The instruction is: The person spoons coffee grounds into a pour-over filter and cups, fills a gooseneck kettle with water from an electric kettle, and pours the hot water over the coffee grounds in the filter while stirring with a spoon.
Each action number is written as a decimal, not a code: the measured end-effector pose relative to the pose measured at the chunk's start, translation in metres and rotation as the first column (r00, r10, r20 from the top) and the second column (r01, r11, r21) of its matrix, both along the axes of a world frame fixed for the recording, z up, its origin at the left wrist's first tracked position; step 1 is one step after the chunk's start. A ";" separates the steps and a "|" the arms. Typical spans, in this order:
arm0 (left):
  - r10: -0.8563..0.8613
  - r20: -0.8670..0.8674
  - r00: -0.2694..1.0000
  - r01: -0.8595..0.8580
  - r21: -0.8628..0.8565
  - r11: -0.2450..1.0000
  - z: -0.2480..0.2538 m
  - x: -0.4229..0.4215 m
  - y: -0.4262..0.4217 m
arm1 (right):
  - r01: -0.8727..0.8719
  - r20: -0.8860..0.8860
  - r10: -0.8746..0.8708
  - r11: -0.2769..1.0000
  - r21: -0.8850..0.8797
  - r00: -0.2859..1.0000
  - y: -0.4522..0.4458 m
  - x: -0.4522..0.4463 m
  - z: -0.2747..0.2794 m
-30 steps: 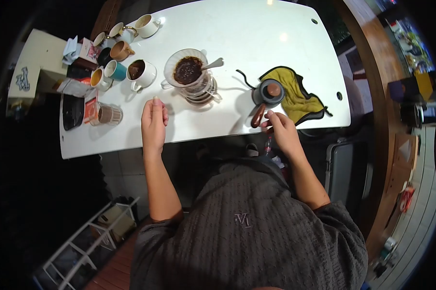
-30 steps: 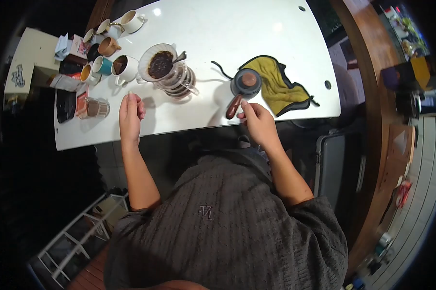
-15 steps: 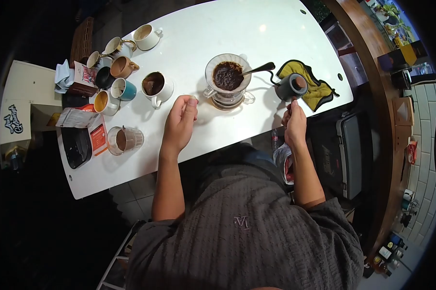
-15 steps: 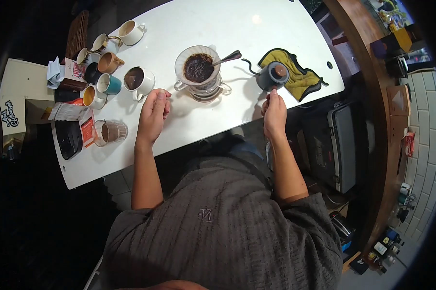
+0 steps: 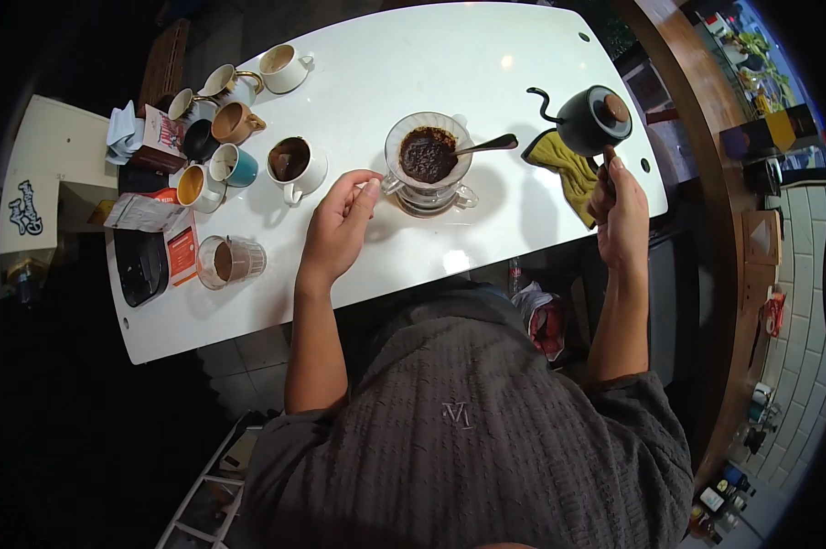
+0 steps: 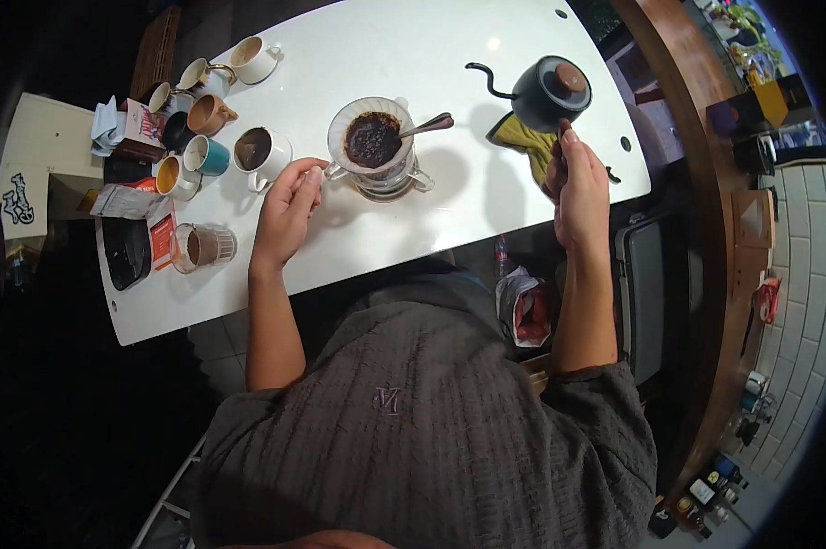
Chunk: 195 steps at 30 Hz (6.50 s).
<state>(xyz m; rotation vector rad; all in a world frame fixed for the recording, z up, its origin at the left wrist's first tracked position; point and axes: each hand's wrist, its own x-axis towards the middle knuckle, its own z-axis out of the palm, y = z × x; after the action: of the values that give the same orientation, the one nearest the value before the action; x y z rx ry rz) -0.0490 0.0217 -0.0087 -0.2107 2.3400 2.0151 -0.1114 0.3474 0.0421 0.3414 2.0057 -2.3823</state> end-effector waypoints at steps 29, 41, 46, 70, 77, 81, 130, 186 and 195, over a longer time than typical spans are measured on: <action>0.186 0.011 0.982 -0.185 -0.036 0.982 0.010 0.019 0.003 | -0.326 -0.026 0.369 0.851 0.412 0.929 -0.049 -0.039 0.024; 0.196 0.073 0.978 -0.195 -0.028 0.980 0.005 0.013 0.001 | -0.427 0.026 0.449 0.830 0.358 0.893 -0.026 -0.025 0.040; 0.172 0.030 0.985 -0.172 -0.016 0.985 0.003 0.006 0.003 | -0.379 0.043 0.393 0.846 0.375 0.919 -0.015 -0.016 0.047; 0.125 0.050 0.991 -0.124 -0.019 0.992 0.005 0.005 -0.001 | -0.223 -0.041 0.255 0.903 0.367 0.966 -0.012 -0.028 0.039; 0.136 0.047 0.990 -0.135 -0.028 0.990 0.011 0.011 -0.003 | -0.232 -0.041 0.266 0.898 0.374 0.963 -0.026 -0.036 0.035; 0.142 0.032 0.989 -0.140 -0.040 0.989 0.009 0.014 -0.004 | -0.264 -0.049 0.295 0.908 0.325 0.954 -0.035 -0.040 0.031; 0.147 0.076 0.986 -0.144 -0.048 0.988 0.002 0.009 -0.001 | -0.248 -0.081 0.311 0.868 0.430 0.947 -0.026 -0.050 0.032; 0.115 0.007 0.993 -0.115 0.084 0.990 -0.004 -0.001 0.025 | -0.335 0.063 0.333 0.942 0.033 0.941 -0.022 -0.075 -0.134; -0.004 -0.004 1.000 0.004 0.169 0.986 -0.010 -0.011 0.029 | -0.291 0.107 0.275 0.823 0.488 0.956 -0.020 -0.077 -0.127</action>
<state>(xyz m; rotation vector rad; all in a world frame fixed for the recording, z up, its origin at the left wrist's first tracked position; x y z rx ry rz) -0.0600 0.0506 -0.0189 -0.1943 2.1537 2.1993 -0.1887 0.3271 -0.0845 0.0661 2.4357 -1.6511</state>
